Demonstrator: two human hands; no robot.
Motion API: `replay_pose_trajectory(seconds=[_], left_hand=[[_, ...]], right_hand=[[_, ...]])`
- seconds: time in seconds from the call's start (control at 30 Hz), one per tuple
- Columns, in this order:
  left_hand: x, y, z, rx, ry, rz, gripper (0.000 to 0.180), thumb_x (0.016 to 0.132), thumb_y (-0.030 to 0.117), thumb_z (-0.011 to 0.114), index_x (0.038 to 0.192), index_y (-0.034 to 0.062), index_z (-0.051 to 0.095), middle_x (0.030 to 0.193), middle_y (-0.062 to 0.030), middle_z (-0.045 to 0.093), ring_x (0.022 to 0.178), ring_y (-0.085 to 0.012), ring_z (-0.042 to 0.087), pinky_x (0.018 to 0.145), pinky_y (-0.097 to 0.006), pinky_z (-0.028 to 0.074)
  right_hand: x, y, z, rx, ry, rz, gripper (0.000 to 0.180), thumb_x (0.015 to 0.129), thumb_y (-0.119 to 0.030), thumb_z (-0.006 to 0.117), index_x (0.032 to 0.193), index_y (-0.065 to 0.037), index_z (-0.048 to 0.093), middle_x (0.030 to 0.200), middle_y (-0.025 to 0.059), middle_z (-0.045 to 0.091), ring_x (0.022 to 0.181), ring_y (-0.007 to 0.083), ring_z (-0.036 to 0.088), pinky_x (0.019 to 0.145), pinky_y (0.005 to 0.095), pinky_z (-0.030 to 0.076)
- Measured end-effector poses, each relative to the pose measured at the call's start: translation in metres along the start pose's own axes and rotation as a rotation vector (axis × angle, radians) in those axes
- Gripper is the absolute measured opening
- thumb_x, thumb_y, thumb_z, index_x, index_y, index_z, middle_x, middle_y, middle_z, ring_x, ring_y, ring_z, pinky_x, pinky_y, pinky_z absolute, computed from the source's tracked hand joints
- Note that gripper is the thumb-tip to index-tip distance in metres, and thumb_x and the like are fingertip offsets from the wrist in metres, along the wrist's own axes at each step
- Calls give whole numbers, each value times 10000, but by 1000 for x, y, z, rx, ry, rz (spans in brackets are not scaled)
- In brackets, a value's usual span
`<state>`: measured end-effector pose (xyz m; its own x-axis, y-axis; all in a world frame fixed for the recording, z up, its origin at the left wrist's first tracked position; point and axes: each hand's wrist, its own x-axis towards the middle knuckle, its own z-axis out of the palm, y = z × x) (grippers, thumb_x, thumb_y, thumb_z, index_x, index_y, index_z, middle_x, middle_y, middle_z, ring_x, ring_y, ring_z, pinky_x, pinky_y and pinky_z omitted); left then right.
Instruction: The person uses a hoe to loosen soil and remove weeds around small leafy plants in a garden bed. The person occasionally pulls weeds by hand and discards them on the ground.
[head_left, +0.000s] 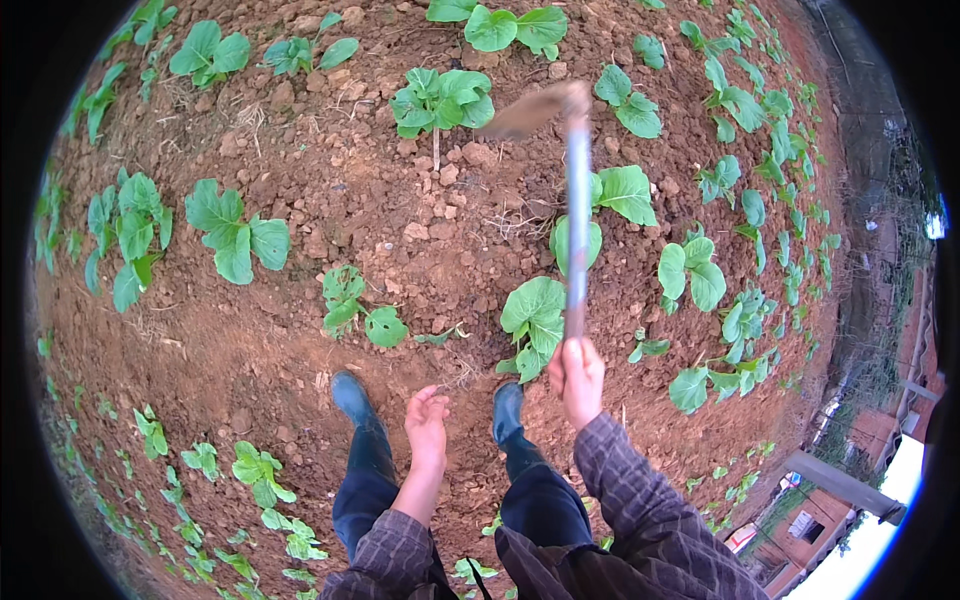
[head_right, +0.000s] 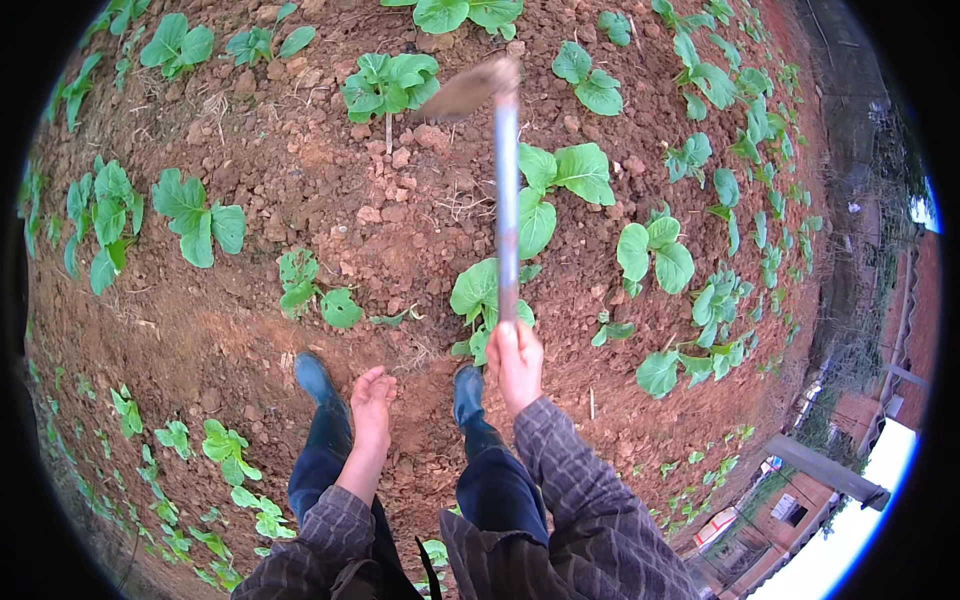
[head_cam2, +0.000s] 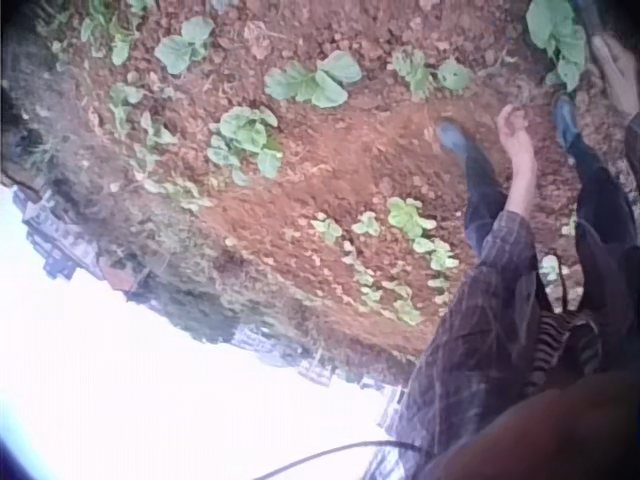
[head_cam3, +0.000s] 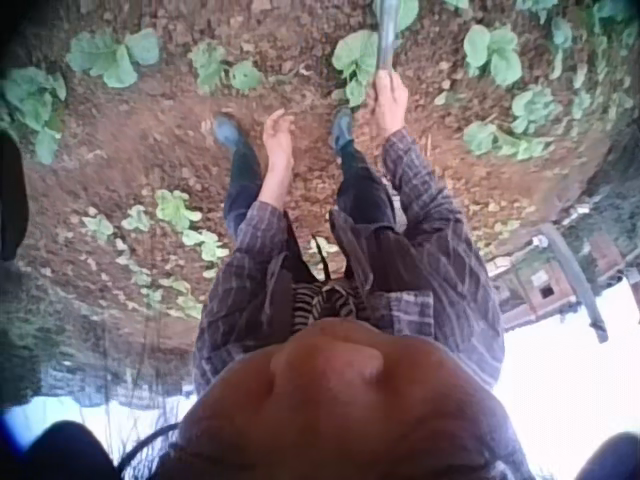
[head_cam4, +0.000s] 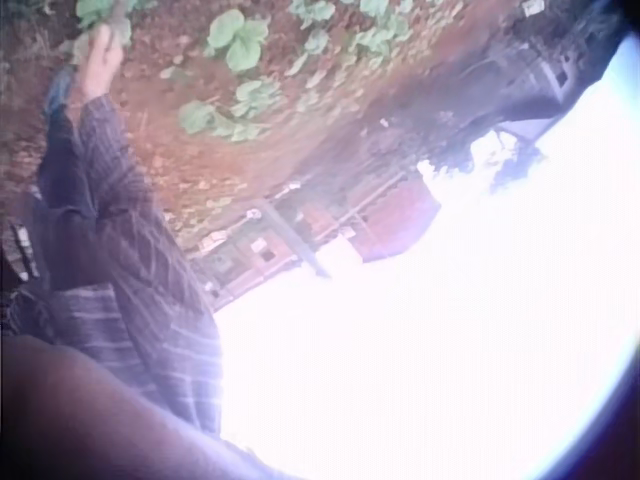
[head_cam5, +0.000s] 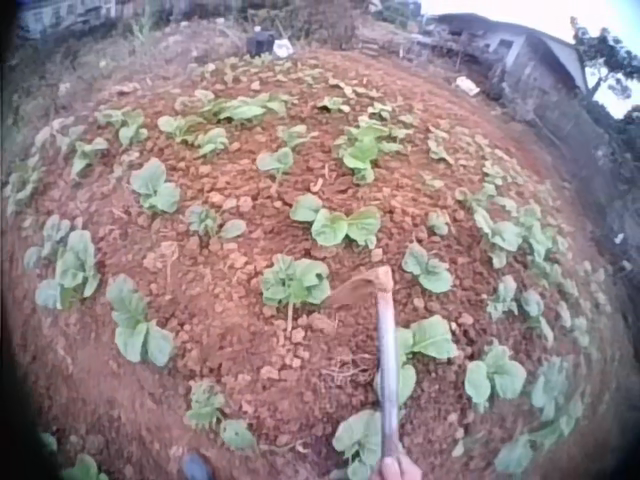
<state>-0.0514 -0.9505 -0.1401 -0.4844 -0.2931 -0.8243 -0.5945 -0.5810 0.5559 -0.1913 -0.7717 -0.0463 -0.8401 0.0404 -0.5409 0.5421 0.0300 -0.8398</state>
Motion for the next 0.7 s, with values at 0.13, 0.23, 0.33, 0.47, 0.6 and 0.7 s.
replay_pose_trajectory(seconds=[0.13, 0.23, 0.33, 0.47, 0.6, 0.7], left_hand=[[-3, 8, 14, -7, -44, -15, 249, 947, 32, 531, 1195, 14, 531, 993, -60, 629, 834, -103, 553, 752, -236, 457], [-2, 8, 18, -7, -63, -17, 255, 945, 49, 540, 1199, 22, 534, 990, -60, 633, 814, -99, 546, 743, -233, 454], [5, 4, 7, -13, -49, 4, 257, 939, 80, 563, 1192, 40, 551, 982, -62, 642, 778, -93, 546, 724, -229, 456], [3, 12, 8, 1, -40, 4, 251, 939, 93, 567, 1185, 43, 556, 964, -50, 649, 776, -89, 549, 739, -226, 451], [7, 11, 0, -24, -13, -16, 247, 934, 97, 570, 1176, 47, 559, 959, -36, 656, 780, -83, 555, 731, -219, 445], [3, 4, 7, 7, -31, -44, 249, 932, 105, 575, 1176, 57, 559, 960, -29, 658, 773, -76, 557, 701, -215, 437]], right_hand=[[96, -58, 39, 133, 273, -281, 301, 1035, -336, 425, 839, -109, 449, 584, -59, 392, 422, 41, 335, 351, 217, 278], [116, -25, 91, 230, 298, 82, 332, 1023, -369, 445, 812, -113, 438, 570, -48, 415, 405, 61, 351, 341, 235, 283], [96, 31, 98, 307, 118, 364, 350, 1002, -399, 500, 798, -122, 439, 564, -35, 438, 389, 75, 355, 336, 242, 279], [80, 2, 59, 261, 66, 254, 370, 1004, -414, 492, 793, -116, 431, 562, -31, 420, 398, 64, 337, 350, 241, 277], [122, -38, 69, 233, 212, -96, 370, 1015, -430, 462, 801, -130, 431, 566, -56, 388, 407, 50, 313, 347, 230, 264], [152, -31, 105, 334, 297, -52, 364, 1024, -397, 453, 797, -116, 408, 565, -51, 389, 410, 65, 329, 356, 242, 277]])
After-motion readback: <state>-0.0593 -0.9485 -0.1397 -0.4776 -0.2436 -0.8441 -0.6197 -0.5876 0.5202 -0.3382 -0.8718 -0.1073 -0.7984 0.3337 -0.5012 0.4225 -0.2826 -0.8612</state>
